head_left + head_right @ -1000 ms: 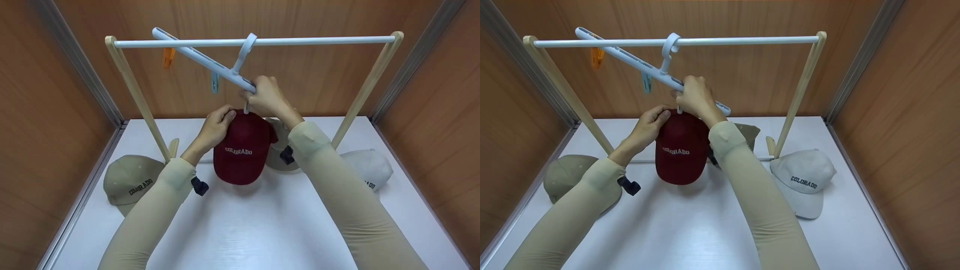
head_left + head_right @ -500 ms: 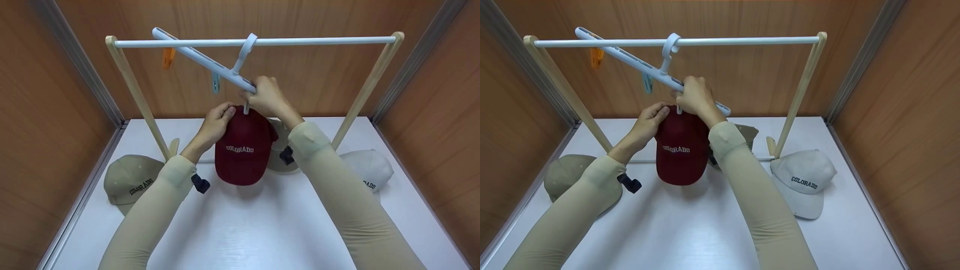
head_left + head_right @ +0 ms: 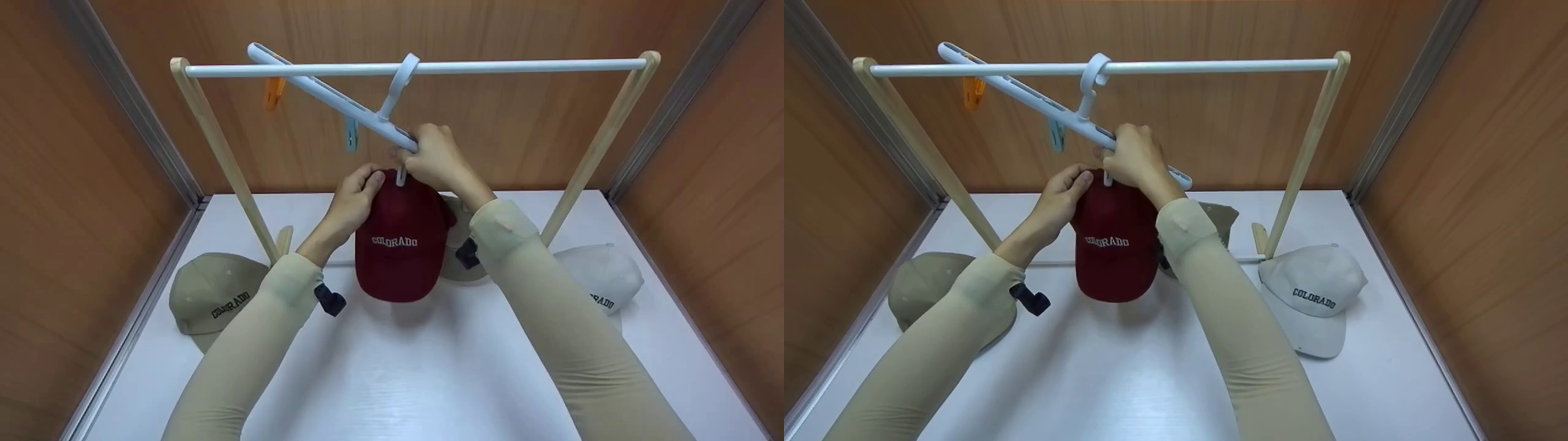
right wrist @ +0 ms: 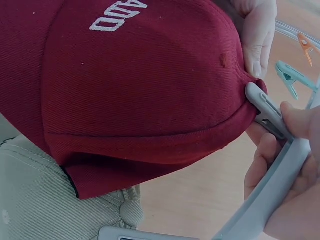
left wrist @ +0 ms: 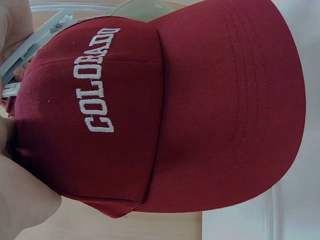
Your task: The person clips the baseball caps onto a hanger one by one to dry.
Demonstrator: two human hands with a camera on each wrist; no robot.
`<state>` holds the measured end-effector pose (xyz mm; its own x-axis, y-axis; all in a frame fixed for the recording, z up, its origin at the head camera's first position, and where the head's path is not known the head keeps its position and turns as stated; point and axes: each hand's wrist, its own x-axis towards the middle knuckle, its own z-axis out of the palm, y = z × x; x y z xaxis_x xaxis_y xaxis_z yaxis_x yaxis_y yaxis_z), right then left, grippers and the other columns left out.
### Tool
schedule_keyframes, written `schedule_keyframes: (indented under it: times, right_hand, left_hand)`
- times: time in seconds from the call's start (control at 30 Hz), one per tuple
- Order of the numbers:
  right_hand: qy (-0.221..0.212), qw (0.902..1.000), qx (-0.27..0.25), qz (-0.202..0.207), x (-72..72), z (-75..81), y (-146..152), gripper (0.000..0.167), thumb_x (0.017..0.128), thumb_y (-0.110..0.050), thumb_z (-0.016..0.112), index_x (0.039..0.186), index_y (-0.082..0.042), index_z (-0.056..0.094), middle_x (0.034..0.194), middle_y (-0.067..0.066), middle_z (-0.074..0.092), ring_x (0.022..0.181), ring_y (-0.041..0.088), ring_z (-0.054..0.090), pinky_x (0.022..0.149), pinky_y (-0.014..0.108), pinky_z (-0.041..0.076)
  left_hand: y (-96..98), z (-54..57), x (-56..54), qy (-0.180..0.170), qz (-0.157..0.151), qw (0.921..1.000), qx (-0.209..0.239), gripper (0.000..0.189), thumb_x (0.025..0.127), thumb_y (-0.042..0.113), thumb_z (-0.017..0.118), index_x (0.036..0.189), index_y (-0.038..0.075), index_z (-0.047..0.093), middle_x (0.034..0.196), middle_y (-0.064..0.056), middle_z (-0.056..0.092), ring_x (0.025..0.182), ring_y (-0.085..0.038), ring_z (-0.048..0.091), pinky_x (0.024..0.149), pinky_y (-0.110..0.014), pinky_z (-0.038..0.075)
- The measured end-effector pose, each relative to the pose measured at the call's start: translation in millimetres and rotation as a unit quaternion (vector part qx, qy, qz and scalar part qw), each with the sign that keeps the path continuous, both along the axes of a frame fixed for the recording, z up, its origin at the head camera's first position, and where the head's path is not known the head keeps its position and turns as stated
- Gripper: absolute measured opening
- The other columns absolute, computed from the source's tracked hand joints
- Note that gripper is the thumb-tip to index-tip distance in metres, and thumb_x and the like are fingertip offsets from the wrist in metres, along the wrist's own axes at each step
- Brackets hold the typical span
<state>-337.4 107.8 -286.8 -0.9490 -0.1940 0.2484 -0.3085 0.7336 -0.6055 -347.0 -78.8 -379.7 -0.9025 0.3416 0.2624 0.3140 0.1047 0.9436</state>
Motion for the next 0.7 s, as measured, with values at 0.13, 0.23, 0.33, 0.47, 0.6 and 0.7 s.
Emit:
schedule_keyframes:
  times: [0.13, 0.23, 0.33, 0.47, 0.6, 0.7]
  right_hand:
    - [-0.008, 1.0000, -0.003, -0.001, -0.2, 0.4, -0.2, 0.028, 0.104, -0.030, 0.069, 0.111, -0.002, 0.071, 0.087, 0.006, 0.062, 0.073, 0.018, 0.051, 0.066, 0.031, 0.042]
    - [-0.014, 0.9999, -0.003, -0.001, -0.2, 0.6, -0.5, 0.030, 0.103, -0.030, 0.069, 0.115, -0.003, 0.072, 0.093, 0.008, 0.067, 0.079, 0.019, 0.053, 0.070, 0.032, 0.043]
    - [-0.022, 0.9997, -0.005, 0.003, -0.8, 0.4, -0.5, 0.030, 0.103, -0.031, 0.069, 0.118, -0.004, 0.071, 0.098, 0.008, 0.069, 0.083, 0.020, 0.055, 0.074, 0.033, 0.045]
    - [-0.035, 0.9993, -0.010, 0.006, -1.0, 0.2, 0.4, 0.033, 0.103, -0.032, 0.070, 0.122, -0.006, 0.071, 0.103, 0.008, 0.071, 0.089, 0.020, 0.058, 0.080, 0.035, 0.047]
    - [-0.046, 0.9988, -0.018, 0.009, -0.4, 0.3, 2.9, 0.036, 0.102, -0.035, 0.071, 0.126, -0.007, 0.070, 0.108, 0.007, 0.071, 0.095, 0.020, 0.060, 0.087, 0.038, 0.049]
    - [-0.048, 0.9985, -0.023, 0.015, -0.4, 0.2, 5.1, 0.035, 0.102, -0.034, 0.071, 0.125, -0.007, 0.070, 0.106, 0.006, 0.070, 0.094, 0.020, 0.059, 0.087, 0.038, 0.049]
  left_hand:
    - [0.4, 0.3, 0.8, -0.001, 0.007, 1.0000, -0.004, 0.030, 0.116, 0.027, 0.046, 0.126, 0.005, 0.065, 0.103, -0.005, 0.065, 0.088, -0.015, 0.059, 0.078, -0.030, 0.049]
    - [-0.4, 0.2, 1.1, 0.000, 0.010, 0.9999, -0.012, 0.030, 0.115, 0.027, 0.046, 0.127, 0.007, 0.065, 0.104, -0.005, 0.065, 0.089, -0.015, 0.059, 0.079, -0.030, 0.049]
    - [-1.6, -0.5, 1.2, 0.000, 0.013, 0.9998, -0.017, 0.030, 0.116, 0.028, 0.046, 0.128, 0.008, 0.065, 0.107, -0.005, 0.066, 0.091, -0.016, 0.059, 0.080, -0.031, 0.048]
    - [-2.6, -1.3, 1.3, 0.000, 0.013, 0.9998, -0.018, 0.030, 0.116, 0.028, 0.046, 0.130, 0.009, 0.065, 0.110, -0.005, 0.066, 0.094, -0.016, 0.059, 0.082, -0.031, 0.049]
    - [-2.1, -1.0, 1.8, 0.000, 0.008, 0.9998, -0.016, 0.031, 0.116, 0.028, 0.046, 0.131, 0.008, 0.065, 0.111, -0.006, 0.066, 0.096, -0.016, 0.060, 0.083, -0.031, 0.049]
    - [-1.7, -0.7, 1.9, 0.001, 0.006, 0.9999, -0.016, 0.032, 0.116, 0.028, 0.046, 0.130, 0.008, 0.065, 0.110, -0.006, 0.066, 0.095, -0.015, 0.060, 0.082, -0.030, 0.049]
